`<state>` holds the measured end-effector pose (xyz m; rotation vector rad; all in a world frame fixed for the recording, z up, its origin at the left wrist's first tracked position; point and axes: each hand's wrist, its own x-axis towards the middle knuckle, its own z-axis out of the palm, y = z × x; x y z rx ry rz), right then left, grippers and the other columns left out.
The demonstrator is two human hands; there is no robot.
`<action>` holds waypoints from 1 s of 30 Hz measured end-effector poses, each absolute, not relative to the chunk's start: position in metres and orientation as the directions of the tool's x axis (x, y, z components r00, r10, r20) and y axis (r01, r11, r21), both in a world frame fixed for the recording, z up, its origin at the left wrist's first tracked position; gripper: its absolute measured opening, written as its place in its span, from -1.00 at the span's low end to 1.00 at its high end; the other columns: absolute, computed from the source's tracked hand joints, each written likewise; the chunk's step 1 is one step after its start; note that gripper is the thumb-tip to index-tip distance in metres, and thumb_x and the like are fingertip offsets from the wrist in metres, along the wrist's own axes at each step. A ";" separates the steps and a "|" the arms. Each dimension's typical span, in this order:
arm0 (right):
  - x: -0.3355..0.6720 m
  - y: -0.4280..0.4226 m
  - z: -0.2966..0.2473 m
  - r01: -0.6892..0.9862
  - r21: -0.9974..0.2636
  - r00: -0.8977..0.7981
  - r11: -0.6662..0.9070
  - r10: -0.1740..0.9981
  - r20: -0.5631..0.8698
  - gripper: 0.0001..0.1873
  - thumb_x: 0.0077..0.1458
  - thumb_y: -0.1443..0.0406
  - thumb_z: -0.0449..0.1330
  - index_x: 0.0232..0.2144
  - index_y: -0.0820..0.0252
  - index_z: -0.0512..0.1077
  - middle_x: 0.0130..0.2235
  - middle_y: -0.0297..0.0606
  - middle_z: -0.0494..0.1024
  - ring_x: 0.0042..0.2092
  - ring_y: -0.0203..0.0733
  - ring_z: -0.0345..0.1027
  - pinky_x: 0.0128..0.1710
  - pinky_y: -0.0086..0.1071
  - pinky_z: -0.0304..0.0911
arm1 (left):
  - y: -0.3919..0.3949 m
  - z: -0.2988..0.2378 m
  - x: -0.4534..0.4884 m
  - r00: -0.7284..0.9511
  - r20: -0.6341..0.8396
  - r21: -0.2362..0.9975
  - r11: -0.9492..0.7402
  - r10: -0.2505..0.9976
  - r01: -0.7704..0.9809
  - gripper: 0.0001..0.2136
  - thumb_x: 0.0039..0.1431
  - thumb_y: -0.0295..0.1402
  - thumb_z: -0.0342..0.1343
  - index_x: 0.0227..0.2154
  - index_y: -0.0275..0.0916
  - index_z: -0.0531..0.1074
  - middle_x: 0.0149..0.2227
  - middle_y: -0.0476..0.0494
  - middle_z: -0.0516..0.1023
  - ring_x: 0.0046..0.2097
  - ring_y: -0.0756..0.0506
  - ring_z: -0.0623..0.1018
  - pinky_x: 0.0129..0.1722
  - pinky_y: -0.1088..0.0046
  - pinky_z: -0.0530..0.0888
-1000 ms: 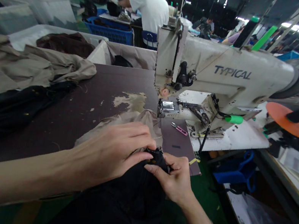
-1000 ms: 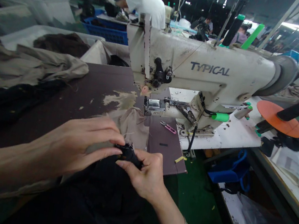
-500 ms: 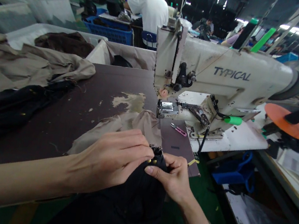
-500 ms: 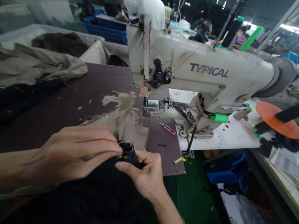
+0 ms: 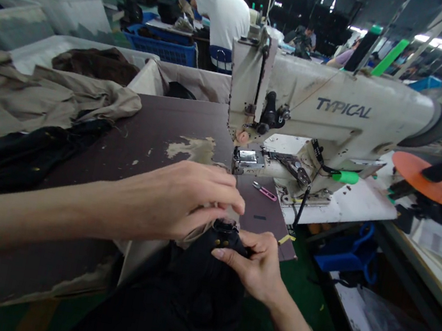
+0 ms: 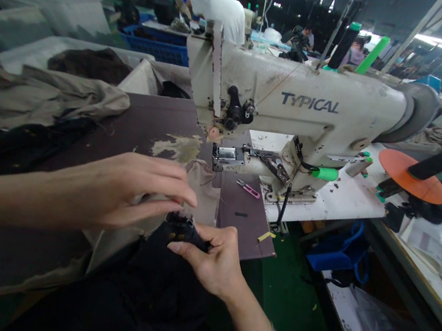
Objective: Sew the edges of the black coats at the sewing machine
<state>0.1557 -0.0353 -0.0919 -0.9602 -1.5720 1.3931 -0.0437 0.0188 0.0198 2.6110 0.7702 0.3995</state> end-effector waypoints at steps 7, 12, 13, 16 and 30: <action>0.154 -0.036 -0.093 0.082 -0.989 -0.372 0.120 0.925 0.082 -0.62 0.02 0.12 0.35 -0.55 0.36 0.47 -0.57 -0.40 0.17 -0.49 -0.47 -0.04 -0.48 -0.54 -0.03 | 0.040 0.040 -0.032 0.931 -0.001 0.464 -0.825 0.364 0.323 -0.80 0.12 -0.55 0.17 -0.35 -0.08 0.58 -0.36 -0.03 0.59 -0.29 -0.09 0.56 -0.28 0.45 0.40; 0.152 -0.036 -0.092 0.077 -0.989 -0.372 0.126 0.924 0.088 -0.62 0.00 0.14 0.37 -0.59 0.37 0.46 -0.59 -0.41 0.14 -0.50 -0.48 -0.07 -0.51 -0.52 -0.11 | 0.044 0.043 -0.022 0.955 -0.032 0.398 -0.872 0.296 0.284 -0.79 -0.01 -0.58 0.27 -0.38 -0.09 0.54 -0.32 -0.03 0.58 -0.23 -0.12 0.56 -0.24 0.42 0.39; 0.152 -0.036 -0.092 0.075 -0.990 -0.373 0.121 0.924 0.085 -0.63 0.01 0.13 0.36 -0.57 0.37 0.49 -0.58 -0.40 0.18 -0.49 -0.46 -0.04 -0.49 -0.52 -0.08 | 0.044 0.042 -0.021 0.960 -0.044 0.355 -0.894 0.276 0.273 -0.81 0.00 -0.57 0.26 -0.39 -0.11 0.52 -0.33 -0.05 0.57 -0.24 -0.13 0.55 -0.25 0.41 0.38; 0.154 -0.036 -0.093 0.070 -0.992 -0.379 0.101 0.923 0.067 -0.66 0.05 0.12 0.33 -0.47 0.36 0.55 -0.53 -0.36 0.29 -0.45 -0.43 0.04 -0.45 -0.51 0.00 | 0.045 0.035 -0.019 0.973 -0.048 0.231 -0.945 0.225 0.231 -0.89 0.10 -0.52 0.18 -0.41 -0.16 0.44 -0.39 -0.09 0.51 -0.34 -0.12 0.50 -0.35 0.37 0.32; 0.158 -0.034 -0.097 0.063 -0.982 -0.366 0.179 0.919 0.144 -0.56 0.02 0.16 0.37 -0.66 0.36 0.34 -0.60 -0.42 0.07 -0.51 -0.50 -0.12 -0.52 -0.54 -0.10 | 0.064 0.026 -0.025 0.925 0.048 0.249 -0.902 0.376 0.354 -0.86 0.25 -0.48 -0.01 -0.38 -0.23 0.43 -0.44 -0.07 0.48 -0.39 -0.05 0.44 -0.32 0.43 0.28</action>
